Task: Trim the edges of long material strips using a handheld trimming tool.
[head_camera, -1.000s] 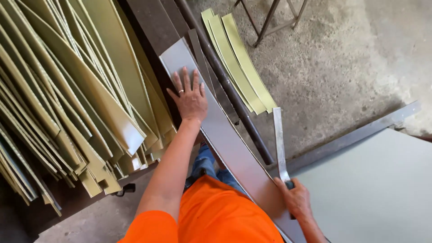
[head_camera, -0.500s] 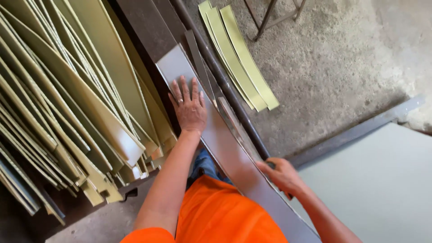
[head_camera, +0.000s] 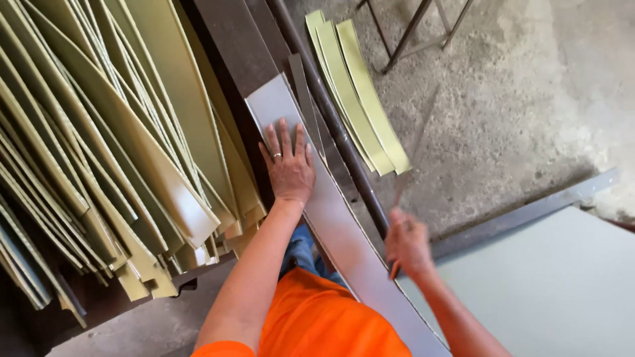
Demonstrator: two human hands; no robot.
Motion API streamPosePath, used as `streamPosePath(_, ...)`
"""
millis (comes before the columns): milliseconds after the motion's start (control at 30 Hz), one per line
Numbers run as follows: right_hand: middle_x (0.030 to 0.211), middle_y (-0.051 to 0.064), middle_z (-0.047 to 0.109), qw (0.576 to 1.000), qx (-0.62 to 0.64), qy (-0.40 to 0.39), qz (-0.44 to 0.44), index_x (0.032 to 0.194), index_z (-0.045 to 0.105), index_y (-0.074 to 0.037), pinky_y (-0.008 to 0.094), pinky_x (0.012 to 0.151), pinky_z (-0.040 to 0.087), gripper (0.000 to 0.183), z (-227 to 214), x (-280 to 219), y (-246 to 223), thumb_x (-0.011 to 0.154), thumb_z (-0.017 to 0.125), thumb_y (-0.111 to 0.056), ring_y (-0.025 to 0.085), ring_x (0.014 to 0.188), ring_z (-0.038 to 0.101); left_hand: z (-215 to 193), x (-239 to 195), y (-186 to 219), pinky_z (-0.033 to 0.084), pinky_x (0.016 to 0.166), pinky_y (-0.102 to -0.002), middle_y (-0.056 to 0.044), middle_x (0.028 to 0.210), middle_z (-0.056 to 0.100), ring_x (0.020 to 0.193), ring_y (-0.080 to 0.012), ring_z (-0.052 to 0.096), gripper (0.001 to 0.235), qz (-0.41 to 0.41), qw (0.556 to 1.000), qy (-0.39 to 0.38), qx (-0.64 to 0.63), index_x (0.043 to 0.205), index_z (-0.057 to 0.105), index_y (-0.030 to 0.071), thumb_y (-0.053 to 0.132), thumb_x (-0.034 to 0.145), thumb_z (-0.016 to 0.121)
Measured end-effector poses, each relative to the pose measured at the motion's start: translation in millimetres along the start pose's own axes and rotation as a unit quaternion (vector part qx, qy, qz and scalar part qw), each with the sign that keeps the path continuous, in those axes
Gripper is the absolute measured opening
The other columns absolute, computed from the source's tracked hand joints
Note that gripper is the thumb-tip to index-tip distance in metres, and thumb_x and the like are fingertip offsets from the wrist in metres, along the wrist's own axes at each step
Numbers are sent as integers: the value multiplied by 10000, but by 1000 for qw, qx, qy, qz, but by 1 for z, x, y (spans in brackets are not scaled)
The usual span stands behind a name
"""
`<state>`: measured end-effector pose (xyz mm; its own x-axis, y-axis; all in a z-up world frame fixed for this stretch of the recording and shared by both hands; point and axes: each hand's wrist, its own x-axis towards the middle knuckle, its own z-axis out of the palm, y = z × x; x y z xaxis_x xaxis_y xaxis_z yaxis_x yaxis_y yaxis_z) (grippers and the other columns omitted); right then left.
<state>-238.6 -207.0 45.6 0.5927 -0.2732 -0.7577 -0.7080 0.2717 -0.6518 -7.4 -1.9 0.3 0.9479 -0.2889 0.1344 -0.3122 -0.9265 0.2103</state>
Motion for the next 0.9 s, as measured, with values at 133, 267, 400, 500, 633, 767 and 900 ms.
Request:
streamPosePath(133,521,28,475,954,-242,-53,168,971,562,-315,392,350,373,229,29,-26,-64,921,655,-519,181,375,471,2,-2,-4,139,1228,-664,-144,1696,236,1566,-415,130,549,2,1000,-6,-6,1577,454,194,348,1052,495)
streamPosePath(267,536,-14,440,993,-107,-15,50,915,605,19,330,363,341,540,1,16,-4,950,662,-516,113,412,410,-1,-7,0,141,1229,-665,-136,1697,242,1569,-411,139,533,-11,1000,-14,-16,1570,458,204,352,1059,496)
streamPosePath(400,524,55,511,994,-101,-29,-1,1050,524,23,354,386,417,584,35,-2,-34,975,655,-541,176,414,517,-3,-1,-3,151,1233,-670,-136,1694,252,1572,-410,162,545,1,1000,-6,-6,1577,465,188,331,1053,505)
streamPosePath(500,520,94,583,942,-336,-11,17,1102,620,-17,363,419,475,554,28,-17,-53,895,677,-527,189,433,596,-26,8,-1,153,1203,-692,-134,1672,267,1552,-401,180,559,-6,999,-29,-18,1554,471,178,334,1020,513)
streamPosePath(633,515,68,566,952,-297,55,-59,890,684,-22,345,392,430,438,11,-20,-66,881,691,-460,153,416,538,-44,72,-10,155,1184,-715,-82,1662,297,1546,-340,210,547,-28,997,-69,-13,1530,464,178,335,1007,507)
streamPosePath(767,572,5,520,983,-146,15,-111,783,572,-5,311,400,389,477,1,0,-76,986,673,-425,106,449,483,2,75,-26,172,1191,-700,-44,1674,319,1552,-316,228,514,-38,999,-28,-23,1553,455,173,303,1056,480)
streamPosePath(900,537,-21,433,991,58,53,-111,763,482,-86,300,340,293,470,33,-6,-90,1035,587,-455,102,391,392,7,67,-26,178,1210,-668,-48,1676,324,1559,-316,220,522,-24,999,-20,-18,1567,444,150,294,1066,467)
